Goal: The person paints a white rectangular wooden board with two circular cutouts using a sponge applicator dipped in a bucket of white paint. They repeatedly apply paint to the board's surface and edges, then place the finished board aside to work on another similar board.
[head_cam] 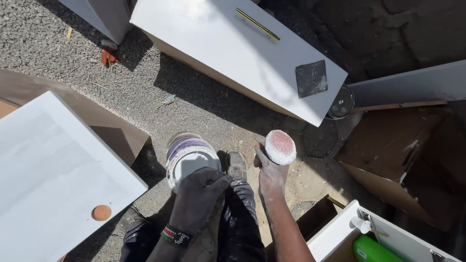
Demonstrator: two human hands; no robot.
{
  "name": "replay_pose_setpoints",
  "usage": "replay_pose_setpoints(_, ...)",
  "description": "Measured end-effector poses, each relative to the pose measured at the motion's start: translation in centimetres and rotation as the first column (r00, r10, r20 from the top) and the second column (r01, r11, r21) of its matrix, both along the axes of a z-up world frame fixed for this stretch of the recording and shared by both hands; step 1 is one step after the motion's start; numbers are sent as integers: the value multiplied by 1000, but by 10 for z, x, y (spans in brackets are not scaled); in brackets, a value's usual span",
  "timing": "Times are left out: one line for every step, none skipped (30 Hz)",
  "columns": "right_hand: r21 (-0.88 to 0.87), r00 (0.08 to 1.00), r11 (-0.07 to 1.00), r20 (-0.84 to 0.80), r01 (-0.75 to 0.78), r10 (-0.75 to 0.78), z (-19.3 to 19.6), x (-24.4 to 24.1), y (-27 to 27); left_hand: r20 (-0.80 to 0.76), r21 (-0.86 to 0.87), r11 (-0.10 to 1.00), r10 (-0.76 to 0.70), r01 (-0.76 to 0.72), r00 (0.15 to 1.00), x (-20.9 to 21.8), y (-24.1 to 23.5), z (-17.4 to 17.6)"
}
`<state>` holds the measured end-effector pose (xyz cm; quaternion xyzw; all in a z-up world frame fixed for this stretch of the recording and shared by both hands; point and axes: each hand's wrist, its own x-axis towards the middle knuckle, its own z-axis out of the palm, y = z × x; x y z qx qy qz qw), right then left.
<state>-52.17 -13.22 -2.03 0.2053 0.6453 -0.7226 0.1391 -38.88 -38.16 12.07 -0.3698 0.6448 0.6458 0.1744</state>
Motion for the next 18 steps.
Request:
replay_pose_setpoints(238, 990, 963, -40, -125, 139, 18, -31, 5, -20, -48, 999, -7, 6, 1000, -27, 26, -19)
replay_pose_setpoints(463, 957, 856, -48, -231, 285, 36, -61, 10, -39, -95, 995, -17, 13, 999, -51, 52, -38)
replay_pose_setpoints(438, 953, 860, -21, -263, 302, 25, -93, 23, -5, -114, 993, 1, -2, 1000, -87, 72, -49)
replay_pose_setpoints(398, 985, 903, 8, -160, 171, 14, -123, 34, -35, -107, 993, 44, -48, 998, -121, 90, -62)
replay_pose_setpoints(380, 998, 924, 55, -48, 30, 8, -145, 52, -57, -87, 993, 81, -86, 995, -148, 114, -72)
replay_pose_setpoints(373, 994, 925, 96, -75, 41, 12, -161, 73, -16, -95, 991, 92, -93, 996, -174, 140, -82)
replay_pose_setpoints(301, 989, 944, 86, -138, 117, 18, -179, 89, -56, -75, 980, 180, -184, 982, -200, 161, -93)
replay_pose_setpoints(225, 979, 954, 71, -200, 189, 27, -195, 102, -96, -54, 961, 266, -272, 959, -222, 179, -101)
replay_pose_setpoints(213, 975, 952, 85, -219, 205, 13, -208, 134, -83, -67, 956, 281, -287, 956, -239, 195, -95)
replay_pose_setpoints(75, 978, 990, 181, -117, 101, 1, -218, 162, -112, -13, 960, 275, -279, 955, -253, 208, -87)
replay_pose_setpoints(-60, 955, 998, 295, -8, 25, -15, -227, 182, -140, 27, 959, 282, -281, 949, -263, 215, -79)
replay_pose_setpoints(-81, 948, 996, 314, -36, 60, -3, -228, 174, -127, 1, 951, 308, -310, 943, -261, 226, -82)
replay_pose_setpoints(-25, 944, 990, 298, -138, 139, 10, -227, 165, -77, 25, 957, 291, -290, 954, -257, 236, -86)
replay_pose_setpoints(30, 934, 971, 283, -238, 220, 24, -223, 156, -26, 51, 961, 274, -273, 961, -250, 244, -89)
replay_pose_setpoints(10, 912, 960, 316, -281, 263, 42, -221, 154, 7, 29, 948, 316, -317, 949, -248, 247, -81)
replay_pose_setpoints(101, 878, 904, 302, -416, 371, 60, -217, 150, 9, 44, 935, 352, -352, 936, -243, 248, -74)
replay_pose_setpoints(184, 832, 823, 277, -537, 481, 73, -212, 137, -3, 51, 920, 390, -389, 921, -235, 238, -71)
replay_pose_setpoints(150, 801, 801, 289, -579, 525, 88, -194, 119, 14, 20, 902, 431, -431, 902, -211, 232, -59)
